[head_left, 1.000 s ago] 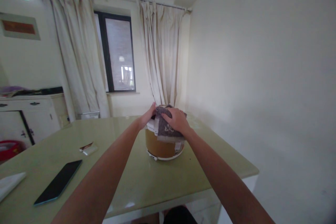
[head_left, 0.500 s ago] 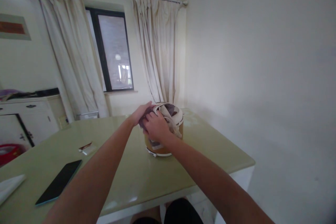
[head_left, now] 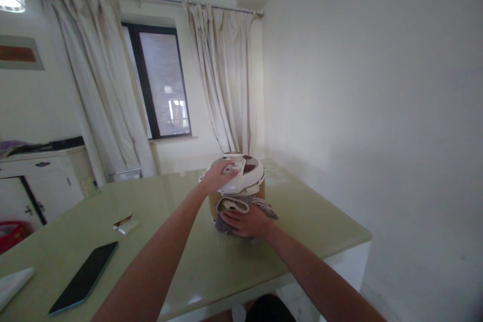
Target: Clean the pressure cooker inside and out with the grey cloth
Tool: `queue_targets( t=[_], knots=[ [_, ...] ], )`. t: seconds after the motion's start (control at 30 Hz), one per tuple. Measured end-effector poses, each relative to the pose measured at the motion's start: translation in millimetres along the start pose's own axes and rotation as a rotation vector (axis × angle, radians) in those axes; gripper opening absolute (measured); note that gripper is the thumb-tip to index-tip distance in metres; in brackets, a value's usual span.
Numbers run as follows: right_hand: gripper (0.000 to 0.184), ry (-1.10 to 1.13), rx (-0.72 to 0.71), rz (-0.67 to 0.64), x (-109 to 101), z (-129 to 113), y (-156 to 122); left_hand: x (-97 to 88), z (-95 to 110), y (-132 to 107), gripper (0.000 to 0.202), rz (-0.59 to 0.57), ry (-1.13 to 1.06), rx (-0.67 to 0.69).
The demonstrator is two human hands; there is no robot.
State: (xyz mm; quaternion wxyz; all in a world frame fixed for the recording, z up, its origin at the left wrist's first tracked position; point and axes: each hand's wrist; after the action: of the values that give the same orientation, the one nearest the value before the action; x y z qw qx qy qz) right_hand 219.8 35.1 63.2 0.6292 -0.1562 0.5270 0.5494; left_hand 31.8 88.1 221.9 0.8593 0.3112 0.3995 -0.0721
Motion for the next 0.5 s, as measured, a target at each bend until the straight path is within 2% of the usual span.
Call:
queue_targets(
  t=[0.1, 0.2, 0.27, 0.33, 0.4, 0.43, 0.5],
  knots=[
    [0.068, -0.002, 0.210, 0.038, 10, -4, -28, 2.0, 4, 2, 0.053, 0.036, -0.052, -0.028],
    [0.069, 0.050, 0.425, 0.073, 28, -16, -50, 5.2, 1, 5, 0.046, 0.062, -0.129, -0.007],
    [0.067, 0.116, 0.528, 0.147, 37, -20, -57, 7.0, -3, 6, 0.042, 0.058, -0.172, 0.009],
    [0.061, 0.188, 0.648, 0.314, 41, -17, -60, 8.8, -6, 7, 0.037, 0.056, -0.189, 0.016],
    [0.057, 0.269, 0.860, 0.547, 43, -8, -59, 11.0, -7, 6, 0.035, 0.061, -0.197, 0.020],
    [0.058, 0.314, 0.996, 0.652, 44, -1, -59, 12.5, -7, 6, 0.034, 0.067, -0.203, 0.024],
    [0.067, 0.421, 1.198, 0.765, 45, 16, -57, 15.7, -5, 6, 0.036, 0.077, -0.204, 0.040]
  ],
)
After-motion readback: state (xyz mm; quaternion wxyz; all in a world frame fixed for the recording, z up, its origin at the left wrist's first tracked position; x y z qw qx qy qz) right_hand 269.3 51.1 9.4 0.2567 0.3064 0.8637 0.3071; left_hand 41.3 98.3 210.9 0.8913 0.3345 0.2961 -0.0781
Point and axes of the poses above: each hand's wrist, its own y-axis towards the middle knuckle, its own x-axis out of the palm, z = x × y
